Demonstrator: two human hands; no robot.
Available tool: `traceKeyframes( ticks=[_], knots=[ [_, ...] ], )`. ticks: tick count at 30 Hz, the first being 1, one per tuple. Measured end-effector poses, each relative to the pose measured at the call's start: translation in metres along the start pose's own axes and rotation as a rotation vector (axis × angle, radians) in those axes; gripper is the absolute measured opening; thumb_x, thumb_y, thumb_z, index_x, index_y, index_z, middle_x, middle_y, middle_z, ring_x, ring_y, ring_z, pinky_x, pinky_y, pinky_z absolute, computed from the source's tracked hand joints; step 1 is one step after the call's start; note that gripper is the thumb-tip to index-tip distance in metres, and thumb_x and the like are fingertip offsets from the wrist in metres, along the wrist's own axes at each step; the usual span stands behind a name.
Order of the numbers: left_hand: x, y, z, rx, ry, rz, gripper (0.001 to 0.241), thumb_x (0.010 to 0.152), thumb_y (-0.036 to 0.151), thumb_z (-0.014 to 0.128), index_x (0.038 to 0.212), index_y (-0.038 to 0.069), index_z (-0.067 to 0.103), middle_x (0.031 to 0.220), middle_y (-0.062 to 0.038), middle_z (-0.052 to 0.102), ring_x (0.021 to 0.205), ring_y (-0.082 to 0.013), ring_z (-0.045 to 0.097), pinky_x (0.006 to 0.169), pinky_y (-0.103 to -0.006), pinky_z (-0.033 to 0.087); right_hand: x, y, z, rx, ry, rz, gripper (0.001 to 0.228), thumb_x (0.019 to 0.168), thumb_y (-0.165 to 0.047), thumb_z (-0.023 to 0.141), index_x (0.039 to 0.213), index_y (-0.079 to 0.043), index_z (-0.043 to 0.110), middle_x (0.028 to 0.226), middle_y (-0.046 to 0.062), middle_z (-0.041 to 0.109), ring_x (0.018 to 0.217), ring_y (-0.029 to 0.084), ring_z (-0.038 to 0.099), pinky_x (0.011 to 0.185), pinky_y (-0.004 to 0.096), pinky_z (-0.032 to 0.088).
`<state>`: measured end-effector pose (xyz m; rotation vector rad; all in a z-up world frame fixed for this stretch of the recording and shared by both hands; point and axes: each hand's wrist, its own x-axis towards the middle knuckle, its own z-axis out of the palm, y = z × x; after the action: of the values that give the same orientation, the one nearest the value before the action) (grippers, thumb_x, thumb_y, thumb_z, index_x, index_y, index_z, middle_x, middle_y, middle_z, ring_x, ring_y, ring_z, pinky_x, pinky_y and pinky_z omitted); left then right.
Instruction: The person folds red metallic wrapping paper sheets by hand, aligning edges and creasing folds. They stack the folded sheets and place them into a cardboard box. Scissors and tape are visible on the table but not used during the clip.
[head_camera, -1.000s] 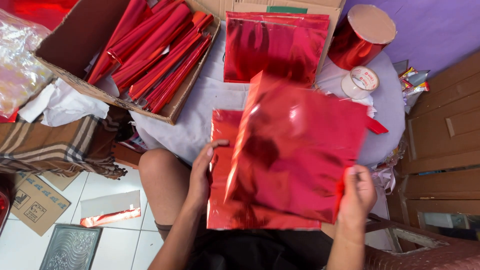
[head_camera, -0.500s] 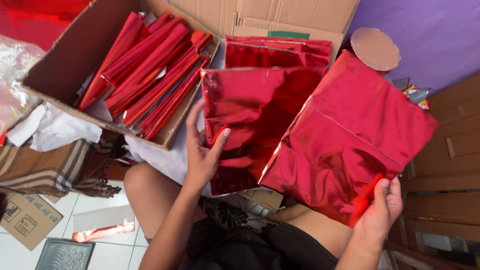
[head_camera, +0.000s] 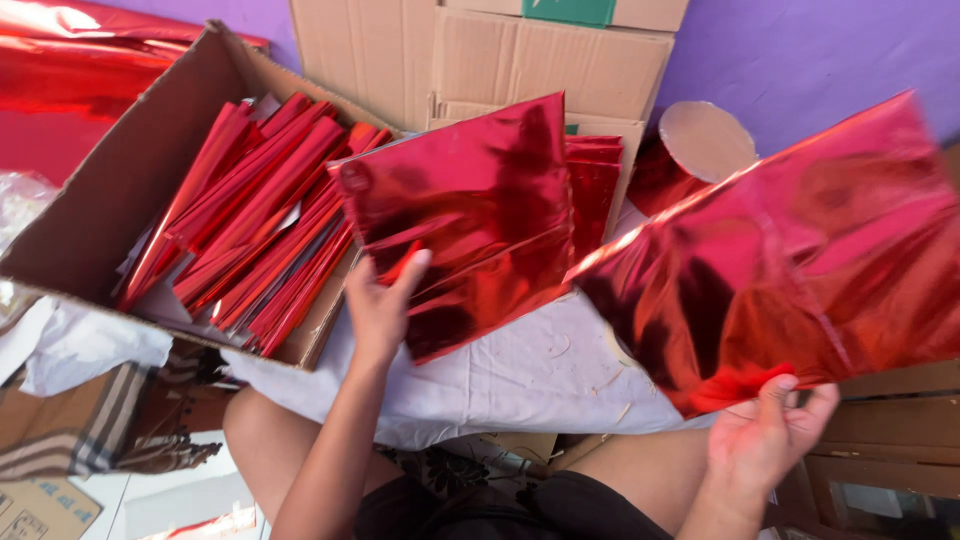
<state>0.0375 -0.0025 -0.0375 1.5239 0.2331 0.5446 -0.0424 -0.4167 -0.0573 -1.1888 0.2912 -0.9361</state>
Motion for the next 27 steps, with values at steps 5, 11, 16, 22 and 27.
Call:
traceKeyframes(
  ticks=[5,11,16,22,27],
  knots=[
    [-0.001,0.008,-0.026,-0.136,0.041,-0.093,0.019,0.087,0.019,0.081,0.102,0.008,0.076,0.096,0.001,0.073,0.091,-0.0081,0.065,0.086,-0.0257,0.056,0.020,-0.027,0.019,-0.019,-0.017,-0.116,0.024,0.105,0.003,0.065,0.120,-0.013,0.054,0.091,-0.008,0.056,0.090,-0.003,0.055,0.092,0.009,0.046],
    [-0.001,-0.021,-0.024,-0.212,0.074,-0.061,0.014,0.085,0.014,0.084,0.094,0.008,0.076,0.093,0.001,0.074,0.091,-0.0078,0.066,0.085,-0.0251,0.059,0.026,-0.021,0.103,-0.018,0.015,-0.428,0.023,0.103,-0.014,0.073,0.093,-0.008,0.053,0.099,0.007,0.063,0.095,0.012,0.059,0.091,0.029,0.050],
    [0.005,-0.053,-0.028,-0.232,0.091,-0.014,0.027,0.083,0.005,0.088,0.107,0.003,0.076,0.098,-0.011,0.076,0.096,-0.0112,0.068,0.092,-0.0308,0.057,0.011,-0.050,0.176,-0.197,0.074,-0.604,0.010,0.103,-0.001,0.075,0.098,0.000,0.067,0.073,0.005,0.057,0.077,0.005,0.054,0.088,0.025,0.052],
    [0.009,-0.072,-0.034,-0.204,0.107,0.002,0.025,0.084,0.007,0.089,0.106,0.004,0.077,0.094,-0.009,0.075,0.091,-0.0091,0.067,0.089,-0.0300,0.057,0.026,-0.064,0.193,-0.191,0.081,-0.819,0.017,0.105,0.004,0.070,0.122,0.006,0.070,0.076,0.009,0.059,0.090,0.007,0.055,0.096,0.030,0.053],
    [0.008,-0.069,-0.033,-0.196,0.086,0.004,0.027,0.083,0.006,0.089,0.106,0.002,0.076,0.094,-0.011,0.075,0.092,-0.0110,0.068,0.089,-0.0308,0.058,0.055,0.000,0.214,-0.186,0.011,-0.791,0.026,0.105,-0.008,0.071,0.131,-0.003,0.068,0.102,0.017,0.077,0.101,0.015,0.068,0.093,0.037,0.058]
  ],
)
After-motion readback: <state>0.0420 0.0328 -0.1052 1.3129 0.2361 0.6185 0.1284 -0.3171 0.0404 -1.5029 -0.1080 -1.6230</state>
